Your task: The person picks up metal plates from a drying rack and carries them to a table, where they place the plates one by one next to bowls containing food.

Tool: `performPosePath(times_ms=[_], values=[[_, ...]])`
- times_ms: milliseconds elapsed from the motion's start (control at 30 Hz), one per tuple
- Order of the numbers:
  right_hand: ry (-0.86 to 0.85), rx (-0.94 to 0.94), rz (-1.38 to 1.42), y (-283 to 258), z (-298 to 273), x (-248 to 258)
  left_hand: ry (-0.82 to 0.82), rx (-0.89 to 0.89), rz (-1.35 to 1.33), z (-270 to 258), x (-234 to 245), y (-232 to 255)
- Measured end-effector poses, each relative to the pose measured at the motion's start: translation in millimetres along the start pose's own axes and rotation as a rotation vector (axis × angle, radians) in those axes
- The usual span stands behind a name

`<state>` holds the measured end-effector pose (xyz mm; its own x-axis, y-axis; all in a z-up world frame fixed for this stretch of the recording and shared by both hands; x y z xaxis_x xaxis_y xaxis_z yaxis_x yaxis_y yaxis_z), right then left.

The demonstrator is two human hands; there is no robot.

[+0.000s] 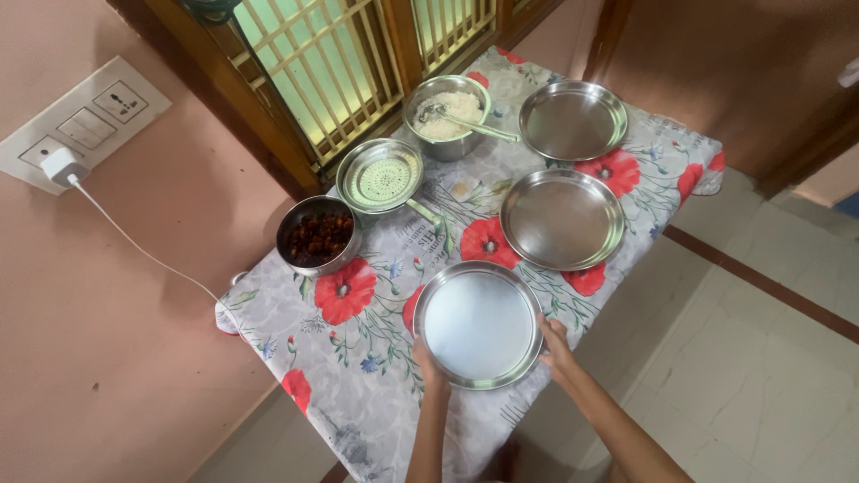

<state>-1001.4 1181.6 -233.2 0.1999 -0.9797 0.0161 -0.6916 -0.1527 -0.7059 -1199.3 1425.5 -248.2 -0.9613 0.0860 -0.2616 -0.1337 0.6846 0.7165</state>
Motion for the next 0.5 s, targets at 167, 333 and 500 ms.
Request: performPosePath(times_ms=[167, 333, 500], values=[[-0.103, 0.025, -0.048, 3.4, -3.5, -3.3, -0.135, 0.044, -0.086, 4.0, -9.8, 3.2], [-0.211, 0.04, -0.129, 6.2, -7.4, -2.5, -0.127, -0.008, -0.104, 8.0, -8.9, 8.9], [-0.239, 0.033, -0.117, 4.0, -7.0, 1.0, 0.037, -0.071, -0.077, 5.8, 9.5, 8.5]])
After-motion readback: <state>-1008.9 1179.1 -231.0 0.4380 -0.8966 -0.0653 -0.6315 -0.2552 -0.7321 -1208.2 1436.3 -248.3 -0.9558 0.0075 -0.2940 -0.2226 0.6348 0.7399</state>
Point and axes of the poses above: each hand's wrist, its own z-axis towards the middle knuckle, its own x-axis out of the back of the hand, y = z × x, the point moved 9 cm from there along z, towards the middle knuckle, and after that the axes turned 6 degrees about y, right-handed, at the moved point
